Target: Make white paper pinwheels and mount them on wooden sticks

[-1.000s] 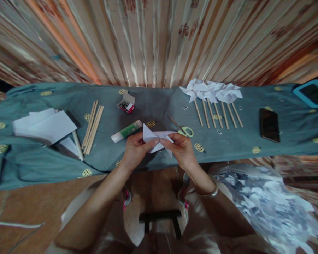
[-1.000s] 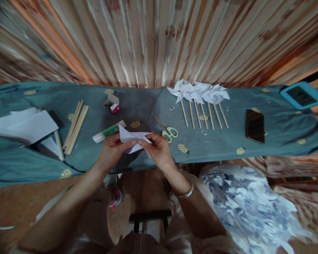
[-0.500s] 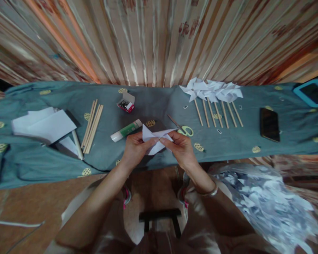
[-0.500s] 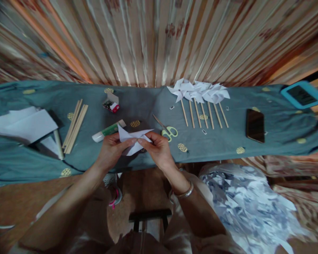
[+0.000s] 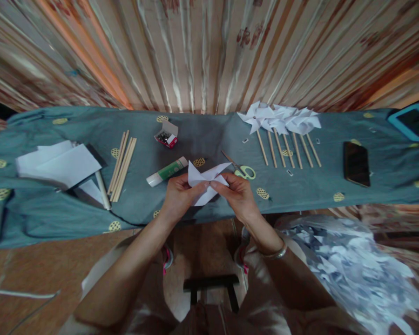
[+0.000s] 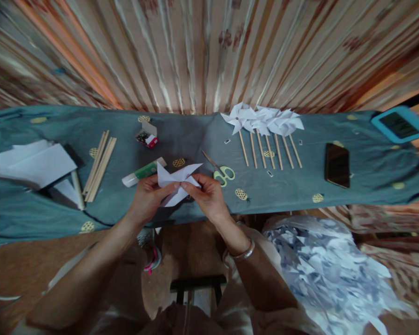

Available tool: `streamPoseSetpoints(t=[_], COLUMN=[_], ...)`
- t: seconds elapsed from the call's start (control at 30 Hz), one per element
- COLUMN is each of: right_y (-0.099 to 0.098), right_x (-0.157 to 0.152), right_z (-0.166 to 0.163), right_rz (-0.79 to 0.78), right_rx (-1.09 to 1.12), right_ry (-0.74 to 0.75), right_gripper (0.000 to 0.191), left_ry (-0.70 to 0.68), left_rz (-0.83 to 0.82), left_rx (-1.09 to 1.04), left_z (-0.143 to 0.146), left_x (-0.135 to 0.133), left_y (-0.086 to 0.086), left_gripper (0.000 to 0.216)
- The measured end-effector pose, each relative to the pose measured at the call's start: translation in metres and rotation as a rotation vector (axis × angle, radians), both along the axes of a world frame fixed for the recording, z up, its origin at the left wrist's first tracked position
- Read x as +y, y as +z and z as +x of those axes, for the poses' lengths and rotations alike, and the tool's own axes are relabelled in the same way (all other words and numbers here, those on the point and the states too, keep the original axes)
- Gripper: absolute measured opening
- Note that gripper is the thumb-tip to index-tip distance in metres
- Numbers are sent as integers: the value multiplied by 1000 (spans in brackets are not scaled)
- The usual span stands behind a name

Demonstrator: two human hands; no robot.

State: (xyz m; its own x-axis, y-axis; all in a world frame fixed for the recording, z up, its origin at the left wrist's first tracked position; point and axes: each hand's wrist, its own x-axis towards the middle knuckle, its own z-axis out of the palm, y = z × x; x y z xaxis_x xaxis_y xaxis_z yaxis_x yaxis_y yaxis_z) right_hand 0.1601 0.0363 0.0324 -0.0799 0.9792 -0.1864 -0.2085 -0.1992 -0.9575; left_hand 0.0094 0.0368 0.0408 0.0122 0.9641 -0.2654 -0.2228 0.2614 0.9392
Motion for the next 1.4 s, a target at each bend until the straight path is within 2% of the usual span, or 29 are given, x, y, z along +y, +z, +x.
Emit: streamPoseSetpoints(t=[0.67,1.0,1.23,1.4], right_y=[0,-4,-8,-12], right_x=[-1,0,2,1], right_z=[1,-2,4,7], right_rz=[-10,-72,-67,-81], right_rx=[7,57,77,83], right_ry=[32,16,-22,-19], right_gripper=[30,31,30,32], left_ry=[-31,-27,88,151], left_rz=[-24,9,115,113], left_rx=[-38,-53,-10,-7], left_z=[0,-5,-20,-30], left_x=[-1,-2,3,6], left_y=[-1,2,2,2], left_gripper=[31,38,36,40])
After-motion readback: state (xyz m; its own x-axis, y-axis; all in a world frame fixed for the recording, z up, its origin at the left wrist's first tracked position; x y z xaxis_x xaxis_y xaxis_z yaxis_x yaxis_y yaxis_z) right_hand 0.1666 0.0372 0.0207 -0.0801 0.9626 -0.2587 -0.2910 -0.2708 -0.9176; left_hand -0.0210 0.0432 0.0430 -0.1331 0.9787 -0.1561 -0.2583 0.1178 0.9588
